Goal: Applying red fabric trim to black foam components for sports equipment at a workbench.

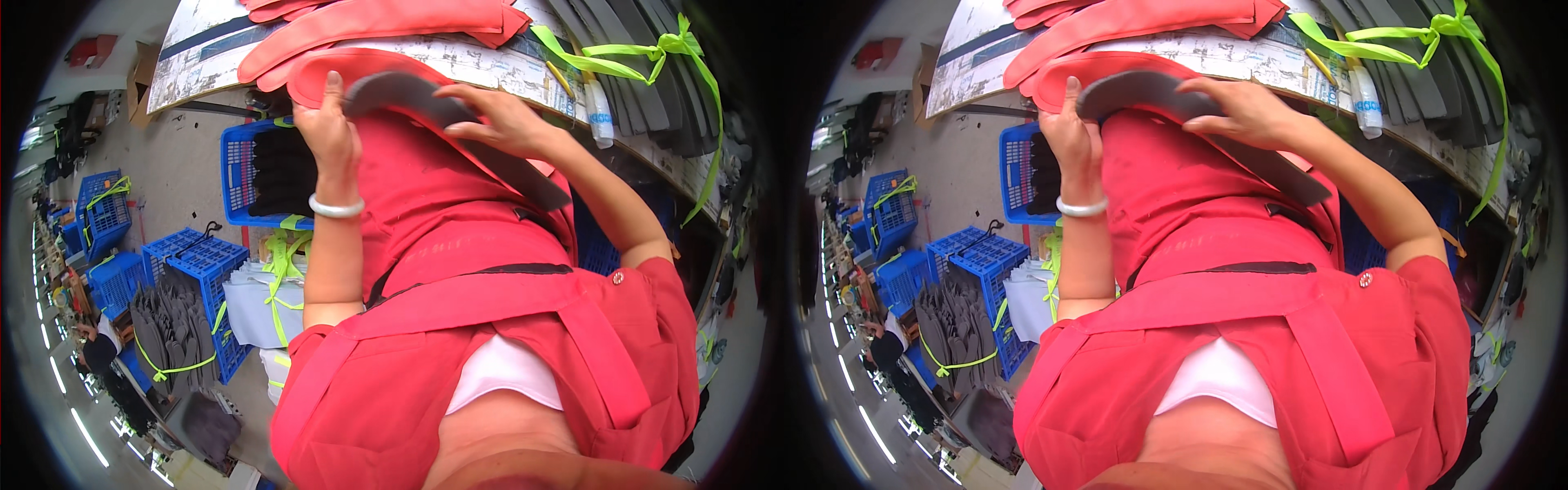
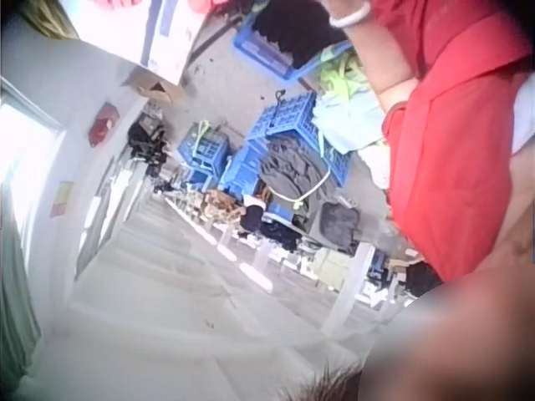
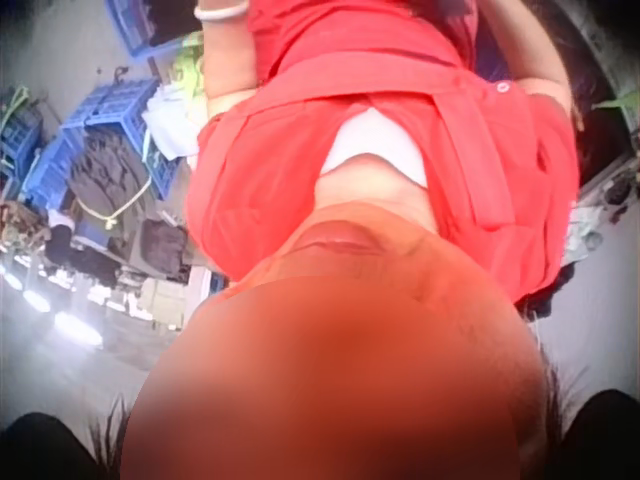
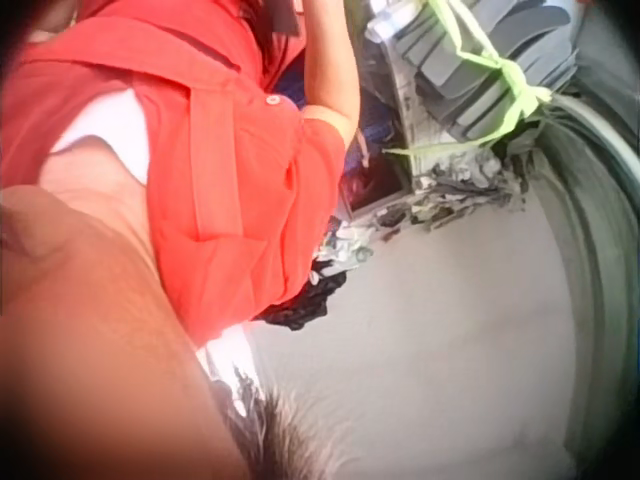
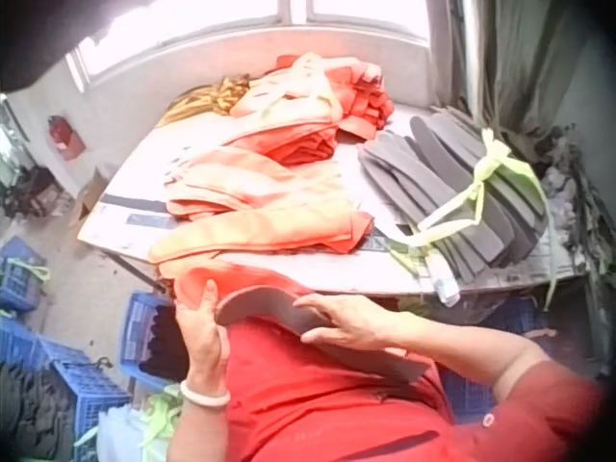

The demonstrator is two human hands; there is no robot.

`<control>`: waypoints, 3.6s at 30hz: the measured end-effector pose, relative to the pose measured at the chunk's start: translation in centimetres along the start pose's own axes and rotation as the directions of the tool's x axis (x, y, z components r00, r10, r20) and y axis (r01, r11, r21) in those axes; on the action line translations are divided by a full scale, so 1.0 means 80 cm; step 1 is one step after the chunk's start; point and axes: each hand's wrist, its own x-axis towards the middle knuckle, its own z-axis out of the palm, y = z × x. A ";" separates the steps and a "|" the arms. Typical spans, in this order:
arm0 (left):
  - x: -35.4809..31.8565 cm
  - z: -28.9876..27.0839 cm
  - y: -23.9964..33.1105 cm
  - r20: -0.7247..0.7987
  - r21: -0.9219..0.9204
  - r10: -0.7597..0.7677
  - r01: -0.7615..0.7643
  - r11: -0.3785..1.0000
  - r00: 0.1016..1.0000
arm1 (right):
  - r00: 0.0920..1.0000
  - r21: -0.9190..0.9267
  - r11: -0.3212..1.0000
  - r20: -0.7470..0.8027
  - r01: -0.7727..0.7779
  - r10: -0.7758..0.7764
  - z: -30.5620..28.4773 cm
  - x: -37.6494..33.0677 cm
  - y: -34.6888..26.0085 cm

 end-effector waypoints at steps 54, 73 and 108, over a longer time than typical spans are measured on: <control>-0.070 -0.023 0.072 0.043 -0.042 -0.011 0.013 0.999 0.999 | 0.833 0.326 0.861 -0.524 0.390 -0.178 0.064 0.112 -0.137; -0.091 -0.046 0.056 0.010 -0.019 -0.038 0.039 0.999 0.999 | 0.980 0.365 0.926 -0.197 0.099 -0.027 0.086 0.104 -0.134; -0.083 -0.103 0.088 0.319 0.140 -0.699 0.698 0.702 0.640 | 0.991 0.575 0.811 0.002 0.107 -0.132 0.111 0.067 -0.112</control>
